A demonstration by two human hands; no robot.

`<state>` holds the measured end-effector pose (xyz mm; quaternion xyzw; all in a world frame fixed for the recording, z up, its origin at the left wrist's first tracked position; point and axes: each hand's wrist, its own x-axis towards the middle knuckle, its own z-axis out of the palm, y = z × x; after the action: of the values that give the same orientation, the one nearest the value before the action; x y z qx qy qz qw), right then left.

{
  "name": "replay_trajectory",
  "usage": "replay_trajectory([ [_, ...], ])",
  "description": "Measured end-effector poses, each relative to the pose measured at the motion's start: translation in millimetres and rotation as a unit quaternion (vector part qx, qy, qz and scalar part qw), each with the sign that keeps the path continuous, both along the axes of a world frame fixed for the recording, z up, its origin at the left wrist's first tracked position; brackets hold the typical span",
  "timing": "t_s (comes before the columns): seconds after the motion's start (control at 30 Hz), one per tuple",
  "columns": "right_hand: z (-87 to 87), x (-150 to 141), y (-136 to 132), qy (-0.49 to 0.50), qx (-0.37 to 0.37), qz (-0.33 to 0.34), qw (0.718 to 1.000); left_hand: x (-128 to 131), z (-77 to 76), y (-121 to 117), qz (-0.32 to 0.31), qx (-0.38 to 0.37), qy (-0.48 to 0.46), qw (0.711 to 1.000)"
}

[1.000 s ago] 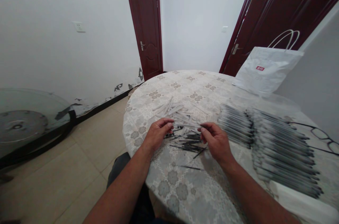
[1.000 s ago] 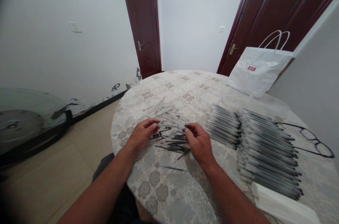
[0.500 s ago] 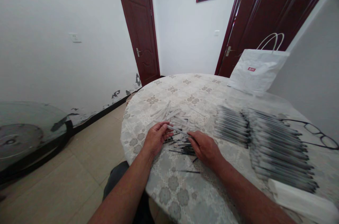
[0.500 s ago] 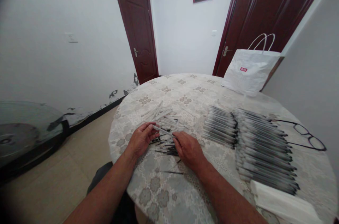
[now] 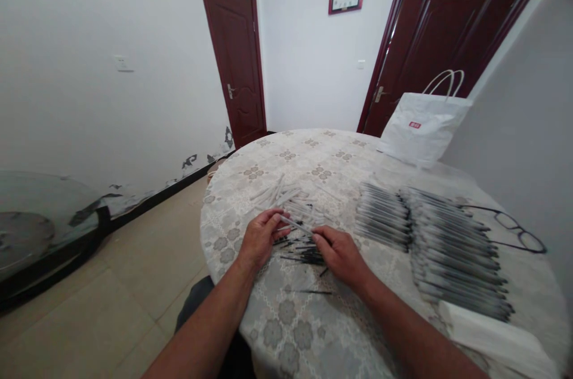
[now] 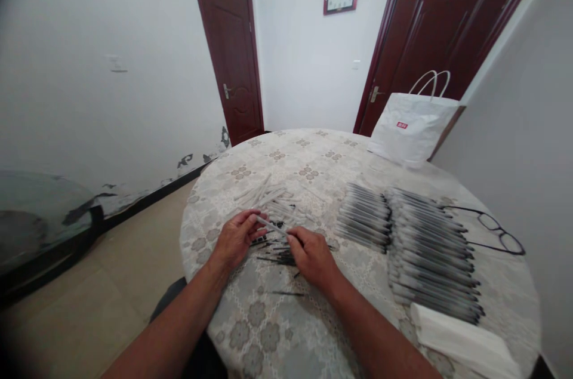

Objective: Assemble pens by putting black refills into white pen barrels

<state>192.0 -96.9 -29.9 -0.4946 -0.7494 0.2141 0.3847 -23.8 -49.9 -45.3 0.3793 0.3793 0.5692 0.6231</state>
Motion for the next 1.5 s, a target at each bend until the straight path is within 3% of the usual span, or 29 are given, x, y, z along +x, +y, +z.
replay_trajectory([
  [0.17, -2.0, -1.4, -0.3, -0.107, 0.065, 0.02, 0.992, 8.5, 6.0, -7.9, -0.071, 0.038, 0.115, 0.99],
  [0.3, -2.1, 5.5, 6.5, -0.211, 0.099, 0.006, 0.972, 7.7, 8.1, -9.0, -0.076, 0.059, 0.21, 0.973],
  [0.4, 5.5, 24.7, 15.9, -0.252, 0.124, -0.054, 0.958, 2.2, 5.2, -4.9, -0.011, 0.052, 0.187, 0.981],
  [0.53, 16.1, 67.8, 28.3, -0.301, 0.126, -0.184, 0.927, -4.5, 3.0, 1.1, 0.089, 0.051, 0.199, 0.975],
  [0.67, 13.6, 112.3, 38.0, -0.341, 0.091, -0.268, 0.896, -7.1, 5.4, 3.4, 0.127, 0.058, 0.272, 0.952],
  [0.8, 3.0, 135.5, 46.1, -0.363, 0.057, -0.305, 0.878, -9.2, 2.9, 5.5, 0.149, 0.066, 0.315, 0.935],
  [1.17, -13.3, 140.3, 52.7, -0.393, 0.034, -0.342, 0.853, -10.1, -7.1, 7.4, 0.174, 0.06, 0.3, 0.936],
  [1.5, -18.8, 148.4, 53.7, -0.414, 0.036, -0.359, 0.836, -13.4, -7.1, 6.0, 0.183, 0.089, 0.347, 0.916],
])
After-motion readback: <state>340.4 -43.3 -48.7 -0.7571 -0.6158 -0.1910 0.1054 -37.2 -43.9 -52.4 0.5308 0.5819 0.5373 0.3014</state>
